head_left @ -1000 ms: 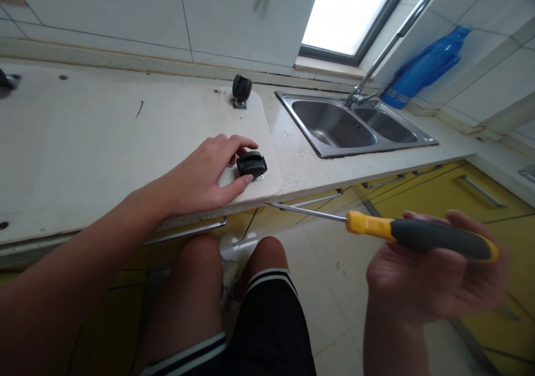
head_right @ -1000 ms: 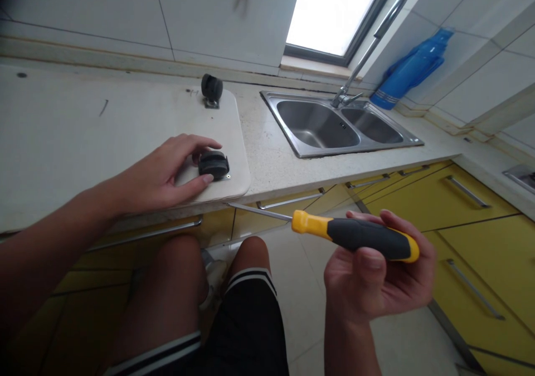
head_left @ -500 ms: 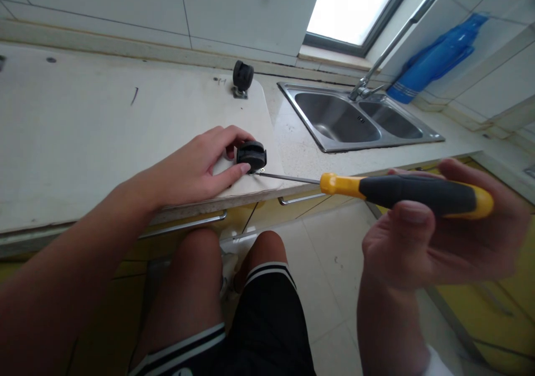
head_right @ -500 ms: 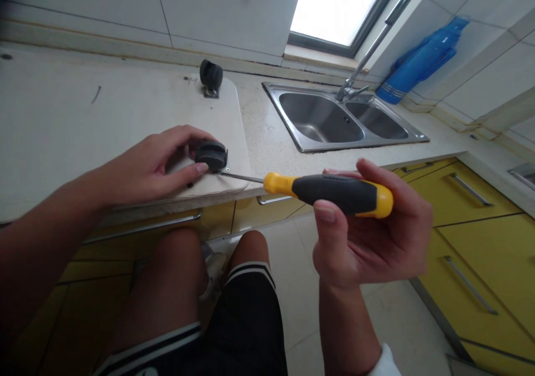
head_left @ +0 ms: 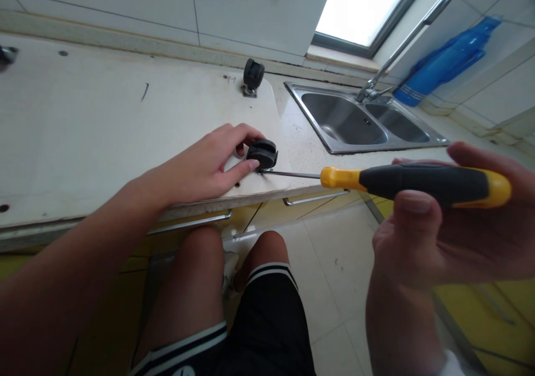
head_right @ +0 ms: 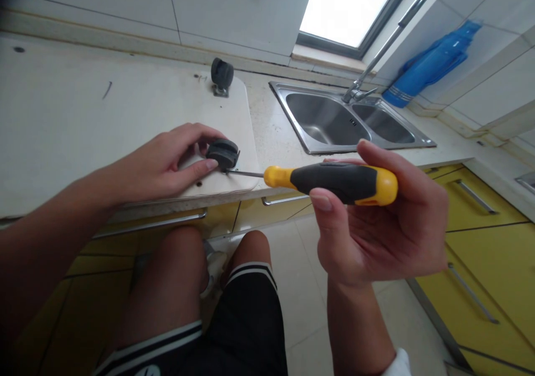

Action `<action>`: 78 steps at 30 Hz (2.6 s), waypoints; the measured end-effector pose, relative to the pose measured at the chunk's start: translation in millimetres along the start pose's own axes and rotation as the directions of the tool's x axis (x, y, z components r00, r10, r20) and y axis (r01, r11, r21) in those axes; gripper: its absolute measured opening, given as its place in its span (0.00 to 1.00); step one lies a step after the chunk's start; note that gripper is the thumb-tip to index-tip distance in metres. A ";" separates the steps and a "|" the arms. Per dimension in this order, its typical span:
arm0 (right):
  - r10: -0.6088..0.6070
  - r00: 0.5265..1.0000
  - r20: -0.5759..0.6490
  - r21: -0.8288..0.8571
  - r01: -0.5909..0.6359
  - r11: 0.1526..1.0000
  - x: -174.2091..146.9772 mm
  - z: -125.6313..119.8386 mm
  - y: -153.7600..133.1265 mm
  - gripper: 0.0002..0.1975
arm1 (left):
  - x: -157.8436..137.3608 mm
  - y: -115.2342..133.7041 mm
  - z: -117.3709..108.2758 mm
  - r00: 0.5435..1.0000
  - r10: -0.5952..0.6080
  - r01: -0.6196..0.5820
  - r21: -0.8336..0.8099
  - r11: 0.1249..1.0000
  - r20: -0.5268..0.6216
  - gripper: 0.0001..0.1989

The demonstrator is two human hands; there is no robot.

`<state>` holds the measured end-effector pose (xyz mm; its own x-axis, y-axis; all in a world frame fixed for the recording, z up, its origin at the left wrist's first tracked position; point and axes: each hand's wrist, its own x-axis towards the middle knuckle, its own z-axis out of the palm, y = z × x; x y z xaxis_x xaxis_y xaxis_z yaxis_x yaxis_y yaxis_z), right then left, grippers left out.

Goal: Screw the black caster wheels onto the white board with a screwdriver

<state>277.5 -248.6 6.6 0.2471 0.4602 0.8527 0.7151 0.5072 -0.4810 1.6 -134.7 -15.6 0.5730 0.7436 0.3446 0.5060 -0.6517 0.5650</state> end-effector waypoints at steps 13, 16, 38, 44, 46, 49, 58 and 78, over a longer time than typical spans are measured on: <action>-0.385 0.852 0.355 -0.143 0.457 0.878 63.0 -5.7 -3.4 0.32 | 1.4 -3.2 3.1 1.000 0.029 -0.029 -0.013 0.999 -0.012 0.20; -0.465 0.695 0.548 -0.162 0.634 0.756 86.2 1.3 -24.5 0.22 | 1.8 -4.3 4.2 0.999 0.048 -0.048 -0.018 0.999 -0.025 0.20; -0.029 0.316 0.948 -0.187 0.633 0.751 135.3 32.4 -99.4 0.24 | 9.7 -9.6 5.5 0.989 0.144 -0.146 -0.091 0.985 -0.031 0.22; 0.072 0.444 0.893 -0.387 0.678 0.625 144.8 36.0 -105.9 0.28 | 10.0 -9.0 5.3 0.988 0.146 -0.149 -0.085 0.985 -0.043 0.22; 0.064 0.266 0.962 -0.237 0.693 0.680 146.0 35.2 -108.3 0.26 | 10.4 -9.3 5.6 0.988 0.146 -0.149 -0.091 0.985 -0.041 0.22; 0.032 0.288 0.957 -0.228 0.680 0.697 145.7 35.7 -109.3 0.24 | 10.7 -10.0 5.9 0.988 0.145 -0.149 -0.095 0.984 -0.049 0.22; 0.043 0.351 0.935 -0.295 0.706 0.644 148.1 40.0 -108.0 0.26 | 11.5 -11.2 5.7 0.987 0.157 -0.159 -0.082 0.984 -0.032 0.23; 0.101 0.096 0.990 -0.139 0.737 0.662 154.0 37.6 -114.4 0.23 | 11.8 -11.3 7.3 0.988 0.152 -0.153 -0.083 0.985 -0.025 0.23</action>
<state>209.2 -208.3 185.3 -0.5513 0.8171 -0.1686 0.7463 0.5733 0.3382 7.3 -119.6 -23.4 0.6265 0.6398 0.4451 0.3571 -0.7432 0.5658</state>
